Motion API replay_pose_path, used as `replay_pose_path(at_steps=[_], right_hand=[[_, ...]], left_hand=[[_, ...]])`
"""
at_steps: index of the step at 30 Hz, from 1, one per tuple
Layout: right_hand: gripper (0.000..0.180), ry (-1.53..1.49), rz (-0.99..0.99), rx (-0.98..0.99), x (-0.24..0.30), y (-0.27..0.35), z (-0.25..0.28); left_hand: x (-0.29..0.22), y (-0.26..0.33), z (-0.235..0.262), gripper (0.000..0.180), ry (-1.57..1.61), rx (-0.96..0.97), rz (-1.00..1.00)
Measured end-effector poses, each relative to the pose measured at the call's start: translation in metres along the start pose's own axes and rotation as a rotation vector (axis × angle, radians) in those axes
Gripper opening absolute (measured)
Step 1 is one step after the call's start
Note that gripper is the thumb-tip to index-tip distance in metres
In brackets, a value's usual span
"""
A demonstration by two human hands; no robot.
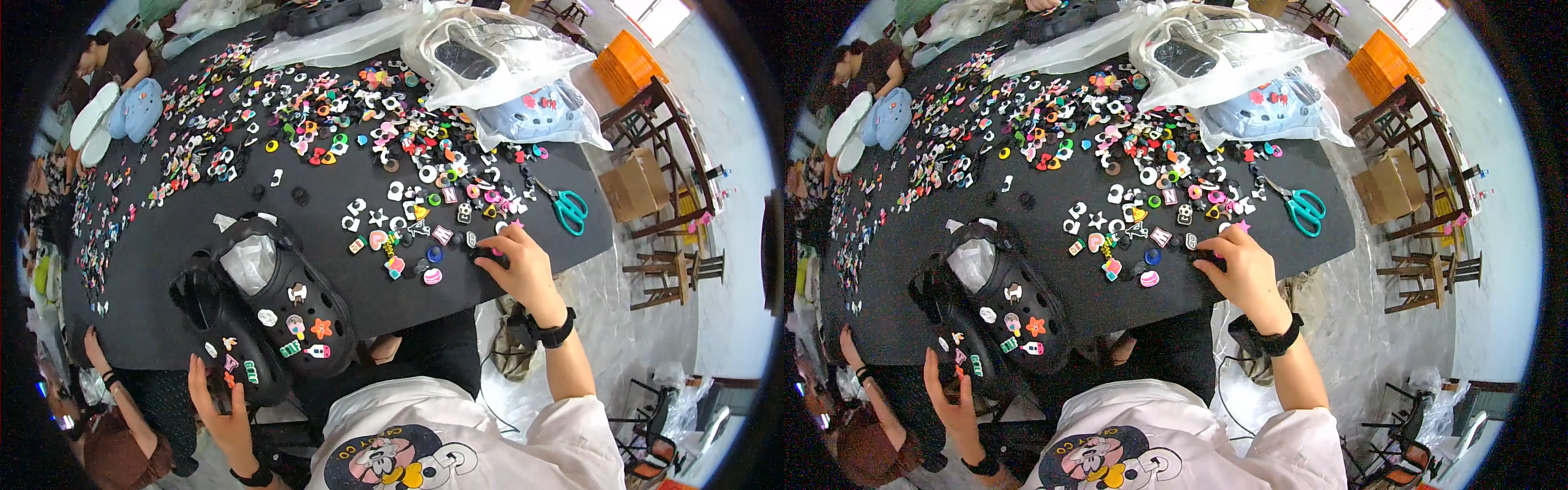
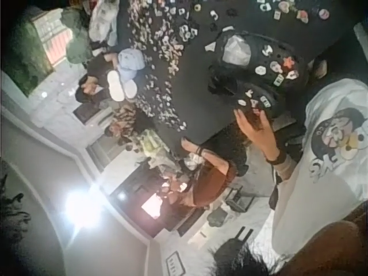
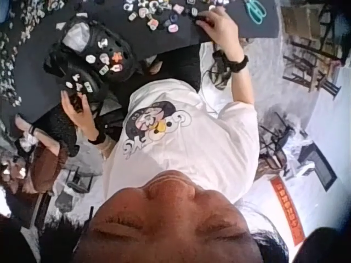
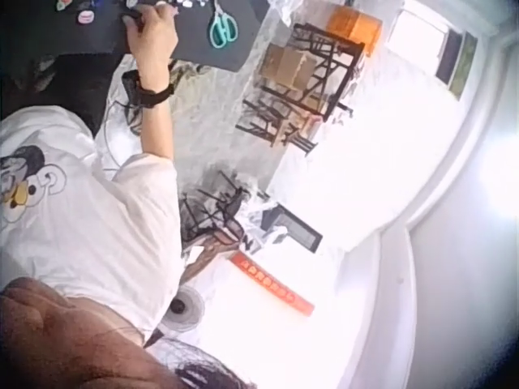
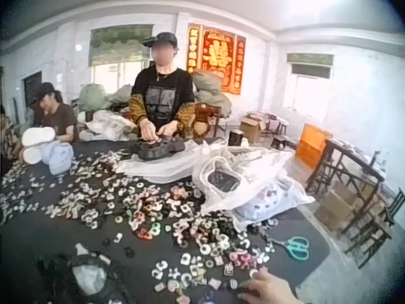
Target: Applying decorative charms to various foam clogs at a workshop table.
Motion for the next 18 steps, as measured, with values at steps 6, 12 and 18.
replay_pose_path(at_steps=[6, 12, 18], right_hand=[[0.019, -0.004, -0.004, -0.023, -0.003, 0.002, -0.006], [0.017, -0.155, -0.060, -0.034, -0.003, 0.012, -0.011], [0.015, -0.604, -0.239, -0.072, -0.016, 0.025, -0.029]], left_hand=[[-0.009, 0.005, -0.021, 0.066, 0.107, 0.086, 0.093], [-0.014, 0.005, -0.030, 0.067, 0.062, 0.094, 0.107], [-0.020, 0.004, -0.033, 0.066, 0.016, 0.108, 0.103]])
Point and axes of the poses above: each hand's wrist, its own y-axis away from the middle knuckle, its own z-axis out of the back of the hand, x = y × z, the point moved 1 cm from there along -y, towards the middle knuckle, and after that the axes turned 2 degrees about -z, right-handed, at the moved point
